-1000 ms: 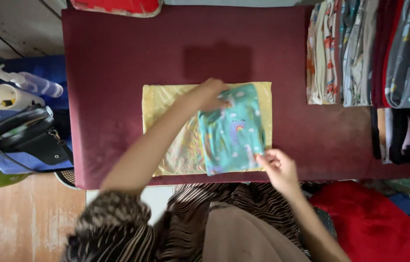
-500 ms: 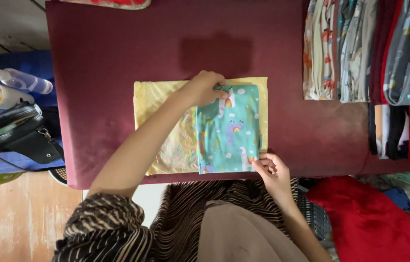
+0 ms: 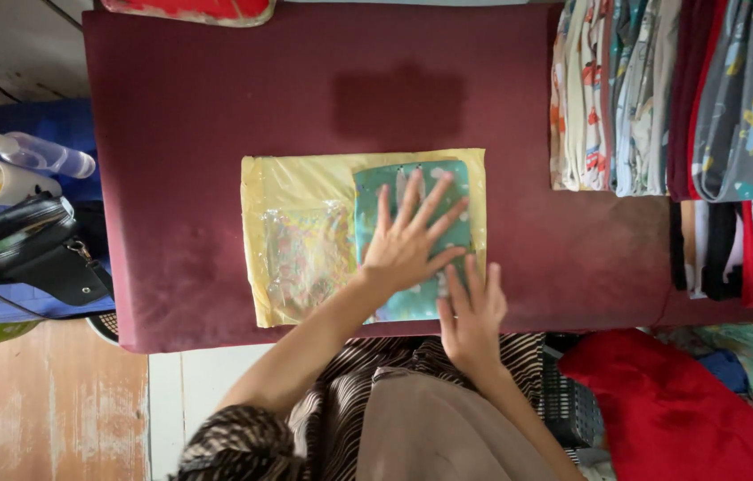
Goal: Folding various laundry items and placing them into neat stacks.
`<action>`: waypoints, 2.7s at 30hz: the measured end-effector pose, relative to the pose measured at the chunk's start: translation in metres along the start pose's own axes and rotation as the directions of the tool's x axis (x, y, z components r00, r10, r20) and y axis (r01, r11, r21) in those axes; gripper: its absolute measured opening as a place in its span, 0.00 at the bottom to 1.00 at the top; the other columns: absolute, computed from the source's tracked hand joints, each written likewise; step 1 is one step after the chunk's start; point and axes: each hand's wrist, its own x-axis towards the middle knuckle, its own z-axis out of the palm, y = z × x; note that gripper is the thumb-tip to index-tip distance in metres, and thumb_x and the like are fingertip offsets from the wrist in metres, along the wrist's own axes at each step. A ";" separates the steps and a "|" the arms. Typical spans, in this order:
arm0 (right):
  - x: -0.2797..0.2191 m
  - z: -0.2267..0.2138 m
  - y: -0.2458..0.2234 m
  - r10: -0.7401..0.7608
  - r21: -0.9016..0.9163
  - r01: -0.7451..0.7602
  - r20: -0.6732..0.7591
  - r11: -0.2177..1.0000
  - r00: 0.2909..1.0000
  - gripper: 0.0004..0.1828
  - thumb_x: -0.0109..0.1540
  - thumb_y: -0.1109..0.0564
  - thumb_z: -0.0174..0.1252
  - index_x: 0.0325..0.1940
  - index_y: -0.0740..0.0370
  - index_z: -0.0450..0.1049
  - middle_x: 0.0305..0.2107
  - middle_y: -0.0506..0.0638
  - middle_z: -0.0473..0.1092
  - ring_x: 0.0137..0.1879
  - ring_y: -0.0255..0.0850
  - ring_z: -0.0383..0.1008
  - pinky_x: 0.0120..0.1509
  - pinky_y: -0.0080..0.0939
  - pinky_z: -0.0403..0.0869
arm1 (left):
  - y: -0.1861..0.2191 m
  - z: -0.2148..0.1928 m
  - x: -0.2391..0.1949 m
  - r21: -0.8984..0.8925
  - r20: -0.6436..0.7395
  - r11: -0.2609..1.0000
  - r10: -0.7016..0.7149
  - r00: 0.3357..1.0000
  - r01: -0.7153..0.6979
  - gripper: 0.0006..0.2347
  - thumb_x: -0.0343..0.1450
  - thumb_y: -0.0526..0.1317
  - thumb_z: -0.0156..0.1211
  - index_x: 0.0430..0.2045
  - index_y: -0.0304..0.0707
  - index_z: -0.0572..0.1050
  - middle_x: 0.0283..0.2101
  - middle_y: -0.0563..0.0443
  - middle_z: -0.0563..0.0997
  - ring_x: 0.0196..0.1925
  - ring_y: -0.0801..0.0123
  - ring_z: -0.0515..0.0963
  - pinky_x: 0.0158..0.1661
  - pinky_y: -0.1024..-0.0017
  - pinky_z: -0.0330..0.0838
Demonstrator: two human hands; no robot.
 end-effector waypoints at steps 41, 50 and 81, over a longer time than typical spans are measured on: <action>0.024 -0.183 0.073 0.317 0.805 -0.573 0.509 0.153 0.800 0.40 0.52 0.62 0.70 0.68 0.67 0.66 0.54 0.54 0.74 0.57 0.42 0.75 0.61 0.45 0.75 | 0.042 -0.091 0.017 -0.690 0.634 -0.485 -0.044 0.772 0.538 0.26 0.65 0.37 0.68 0.58 0.28 0.69 0.54 0.38 0.80 0.54 0.56 0.82 0.55 0.60 0.78; 0.161 -0.343 0.187 0.441 0.854 -0.202 -0.035 0.479 0.897 0.34 0.62 0.63 0.60 0.73 0.68 0.66 0.52 0.53 0.76 0.55 0.43 0.78 0.60 0.47 0.78 | 0.138 -0.193 0.263 -0.989 0.107 -0.089 0.131 0.986 0.119 0.33 0.69 0.47 0.66 0.66 0.31 0.60 0.59 0.37 0.78 0.60 0.54 0.79 0.58 0.54 0.76; 0.183 -0.290 0.247 0.490 0.399 -0.398 -0.159 0.826 0.857 0.30 0.63 0.59 0.67 0.68 0.67 0.70 0.52 0.62 0.71 0.57 0.49 0.72 0.61 0.48 0.72 | 0.091 -0.138 0.358 -0.840 0.113 0.541 0.113 0.987 0.034 0.26 0.73 0.47 0.62 0.58 0.26 0.59 0.51 0.41 0.80 0.51 0.58 0.84 0.47 0.58 0.80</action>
